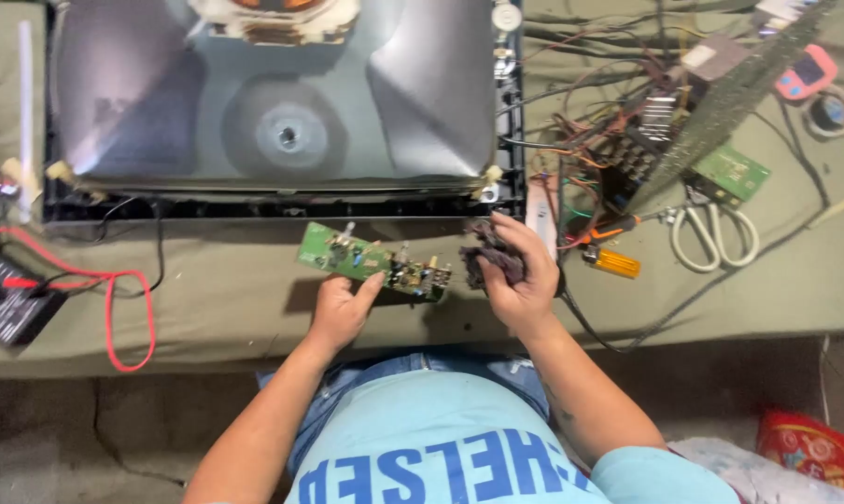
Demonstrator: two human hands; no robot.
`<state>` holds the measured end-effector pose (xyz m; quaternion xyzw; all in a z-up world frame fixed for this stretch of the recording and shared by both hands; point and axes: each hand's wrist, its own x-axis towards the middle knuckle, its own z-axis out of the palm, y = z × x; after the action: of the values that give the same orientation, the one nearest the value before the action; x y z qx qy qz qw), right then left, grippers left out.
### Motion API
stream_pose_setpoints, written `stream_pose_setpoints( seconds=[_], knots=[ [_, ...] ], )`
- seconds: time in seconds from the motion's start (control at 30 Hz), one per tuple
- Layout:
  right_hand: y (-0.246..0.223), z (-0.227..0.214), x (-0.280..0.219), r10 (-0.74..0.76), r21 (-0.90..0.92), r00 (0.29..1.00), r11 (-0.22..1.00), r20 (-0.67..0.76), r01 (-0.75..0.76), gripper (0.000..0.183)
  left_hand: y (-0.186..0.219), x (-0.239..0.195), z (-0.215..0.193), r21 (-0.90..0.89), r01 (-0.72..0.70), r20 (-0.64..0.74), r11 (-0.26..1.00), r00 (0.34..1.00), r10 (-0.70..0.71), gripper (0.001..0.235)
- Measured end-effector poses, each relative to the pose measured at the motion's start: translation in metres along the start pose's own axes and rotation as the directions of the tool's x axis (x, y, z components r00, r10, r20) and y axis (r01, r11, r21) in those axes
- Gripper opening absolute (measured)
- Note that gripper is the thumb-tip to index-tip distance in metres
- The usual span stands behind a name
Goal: The person handles a green circuit board, moving it around a cluttered workbench before placing it down. They then use a multimeter with red and black probes to test various points on the circuit board, holding the probes against the board's surface for an extended period.
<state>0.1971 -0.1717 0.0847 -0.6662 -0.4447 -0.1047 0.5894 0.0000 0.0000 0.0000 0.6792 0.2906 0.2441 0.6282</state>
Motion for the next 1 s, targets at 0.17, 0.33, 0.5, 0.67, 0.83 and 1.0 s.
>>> stream_pose_setpoints(
  seconds=[0.17,0.33,0.5,0.67,0.83,1.0],
  knots=[
    [0.011,-0.030,0.035,-0.125,-0.135,0.988,0.984,-0.089,0.112,0.036,-0.032,-0.003,-0.004,-0.110,0.022,-0.018,0.994,1.000,-0.024,0.024],
    [0.003,-0.051,0.046,-0.074,-0.233,0.991,0.971,-0.108,0.047,0.067,-0.026,0.000,-0.009,-0.242,0.003,-0.026,0.970,1.000,-0.010,0.031],
    [-0.034,0.007,0.011,-0.185,-0.051,0.959,0.978,0.215,0.201,0.062,-0.022,0.000,-0.004,-0.279,0.017,-0.072,0.960,0.997,-0.038,0.034],
    [-0.029,0.039,-0.037,-0.091,-0.178,0.844,0.960,0.528,0.215,0.068,-0.018,0.000,-0.007,-0.291,-0.002,-0.071,0.957,0.997,-0.019,0.034],
    [-0.010,0.049,-0.046,-0.061,-0.242,0.832,0.943,0.551,0.229,0.073,-0.017,-0.003,-0.008,-0.291,-0.032,-0.090,0.956,0.996,0.006,0.032],
    [-0.004,0.045,-0.046,0.102,-0.262,0.777,0.961,0.621,0.084,0.065,-0.021,-0.003,-0.015,-0.163,0.051,0.067,0.985,0.997,-0.040,0.026]
  ],
)
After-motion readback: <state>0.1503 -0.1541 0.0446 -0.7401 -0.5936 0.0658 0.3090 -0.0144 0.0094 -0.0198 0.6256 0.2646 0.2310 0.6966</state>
